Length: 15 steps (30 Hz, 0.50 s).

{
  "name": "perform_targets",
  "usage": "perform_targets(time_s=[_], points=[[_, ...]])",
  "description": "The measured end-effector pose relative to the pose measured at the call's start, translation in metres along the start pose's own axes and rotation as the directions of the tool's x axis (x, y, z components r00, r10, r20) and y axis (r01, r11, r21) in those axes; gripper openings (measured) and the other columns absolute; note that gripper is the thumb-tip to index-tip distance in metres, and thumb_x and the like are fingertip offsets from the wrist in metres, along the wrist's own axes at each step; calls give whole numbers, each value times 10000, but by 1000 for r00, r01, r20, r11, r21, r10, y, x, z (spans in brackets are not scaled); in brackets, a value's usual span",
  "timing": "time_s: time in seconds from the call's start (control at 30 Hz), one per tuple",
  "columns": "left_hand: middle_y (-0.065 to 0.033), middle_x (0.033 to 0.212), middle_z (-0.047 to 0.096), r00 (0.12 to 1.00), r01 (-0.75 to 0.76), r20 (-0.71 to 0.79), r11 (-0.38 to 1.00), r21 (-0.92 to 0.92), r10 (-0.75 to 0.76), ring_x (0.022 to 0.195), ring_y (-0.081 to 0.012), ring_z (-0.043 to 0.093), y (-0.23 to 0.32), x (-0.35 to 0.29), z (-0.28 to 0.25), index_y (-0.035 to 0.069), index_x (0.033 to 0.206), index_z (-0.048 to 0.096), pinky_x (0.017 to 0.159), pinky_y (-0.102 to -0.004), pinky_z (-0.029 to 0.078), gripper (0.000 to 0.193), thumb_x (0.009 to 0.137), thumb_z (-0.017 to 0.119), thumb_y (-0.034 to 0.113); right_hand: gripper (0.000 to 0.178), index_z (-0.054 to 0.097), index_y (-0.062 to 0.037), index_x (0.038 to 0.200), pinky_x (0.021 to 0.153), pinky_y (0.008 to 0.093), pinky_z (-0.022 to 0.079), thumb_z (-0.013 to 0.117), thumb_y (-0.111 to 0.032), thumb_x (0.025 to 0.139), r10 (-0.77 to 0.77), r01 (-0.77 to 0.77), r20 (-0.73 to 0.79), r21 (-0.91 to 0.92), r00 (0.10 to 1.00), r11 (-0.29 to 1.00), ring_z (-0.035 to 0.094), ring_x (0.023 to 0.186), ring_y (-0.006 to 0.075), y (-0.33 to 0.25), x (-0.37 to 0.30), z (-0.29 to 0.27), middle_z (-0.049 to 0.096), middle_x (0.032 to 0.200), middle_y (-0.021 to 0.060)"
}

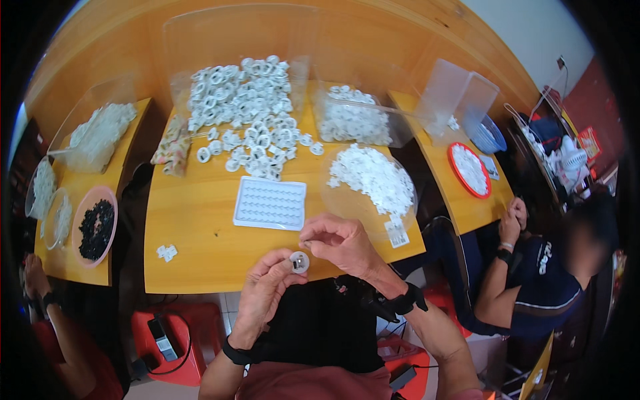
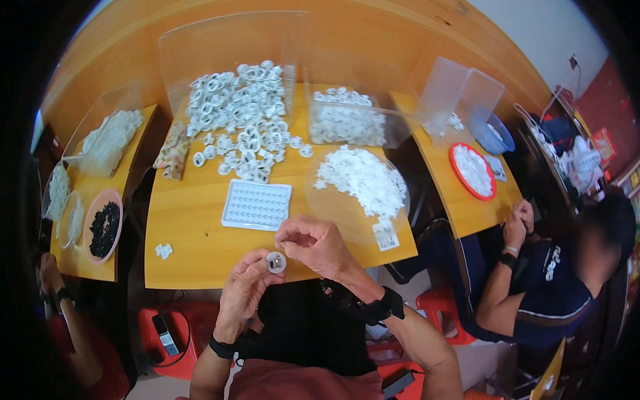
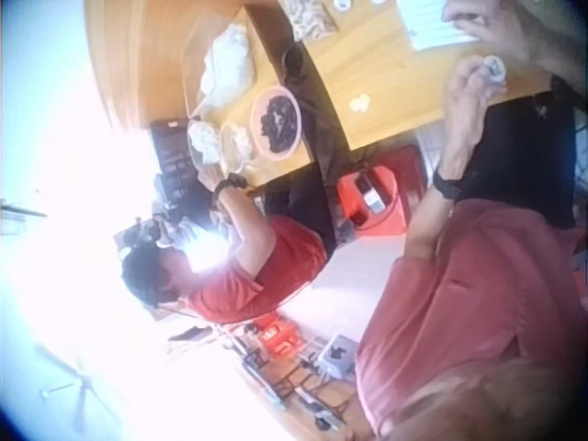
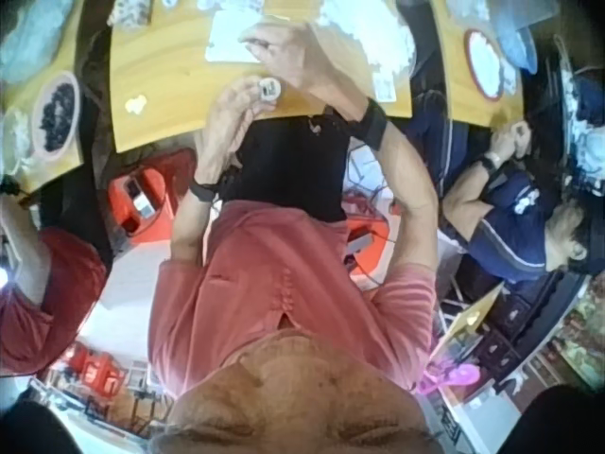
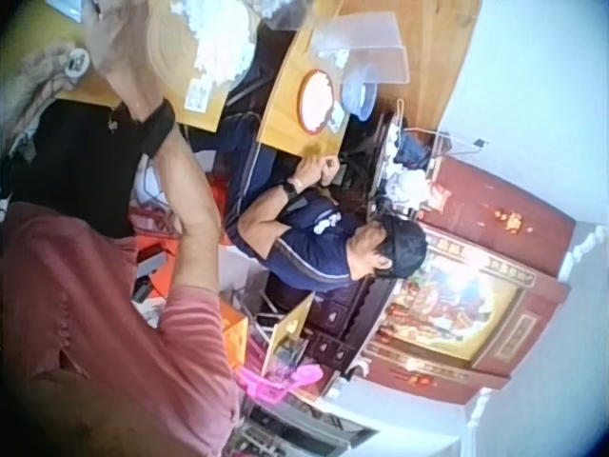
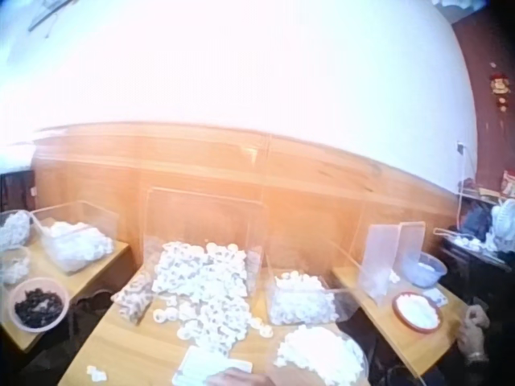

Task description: Assembling small plastic components by inserting white plastic parts into grey circular housings.

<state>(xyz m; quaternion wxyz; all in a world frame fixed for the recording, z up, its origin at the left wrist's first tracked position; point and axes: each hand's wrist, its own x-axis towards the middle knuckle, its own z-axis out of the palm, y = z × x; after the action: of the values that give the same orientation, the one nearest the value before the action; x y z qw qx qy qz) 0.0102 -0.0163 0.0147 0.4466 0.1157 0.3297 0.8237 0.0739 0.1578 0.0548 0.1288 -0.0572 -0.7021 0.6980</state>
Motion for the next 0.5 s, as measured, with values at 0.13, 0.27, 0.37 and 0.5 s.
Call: perform_targets(time_s=[0.13, 0.27, 0.37, 0.5], points=[[-129, 1009, 626, 1000, 27, -14, 999, 45, -26, 883, -199, 643, -10, 8, 13, -51, 1083, 571, 778, -304, 556, 192, 940, 505, 58, 154, 619, 7, 962, 819, 229, 486, 596, 65, 821, -34, 36, -15, 142, 999, 989, 590, 910, 88, 6, -30, -19, 606, 969, 23], [-135, 1015, 624, 999, 43, 10, 997, 67, -44, 888, -200, 645, -14, 10, 21, -59, 1082, 567, 781, -302, 557, 193, 941, 502, 56, 166, 611, 3, 980, 839, 233, 488, 596, 65, 827, -55, 68, -77, 179, 996, 982, 587, 932, 86, 15, -44, -23, 607, 978, 23], [-137, 1013, 625, 999, 44, 5, 996, 80, -45, 889, -203, 645, -18, 13, 21, -61, 1083, 563, 784, -304, 556, 195, 941, 501, 57, 154, 610, 3, 981, 853, 238, 490, 592, 60, 839, -65, 83, -114, 163, 991, 983, 592, 935, 92, 13, -49, -21, 611, 975, 20], [-138, 1009, 628, 999, 44, 4, 995, 94, -45, 893, -206, 645, -19, 15, 19, -63, 1084, 559, 789, -303, 554, 196, 942, 499, 58, 142, 612, 17, 988, 838, 242, 501, 603, 42, 849, -33, 57, -120, 205, 992, 977, 611, 915, 95, 11, -50, -19, 633, 968, 35]])
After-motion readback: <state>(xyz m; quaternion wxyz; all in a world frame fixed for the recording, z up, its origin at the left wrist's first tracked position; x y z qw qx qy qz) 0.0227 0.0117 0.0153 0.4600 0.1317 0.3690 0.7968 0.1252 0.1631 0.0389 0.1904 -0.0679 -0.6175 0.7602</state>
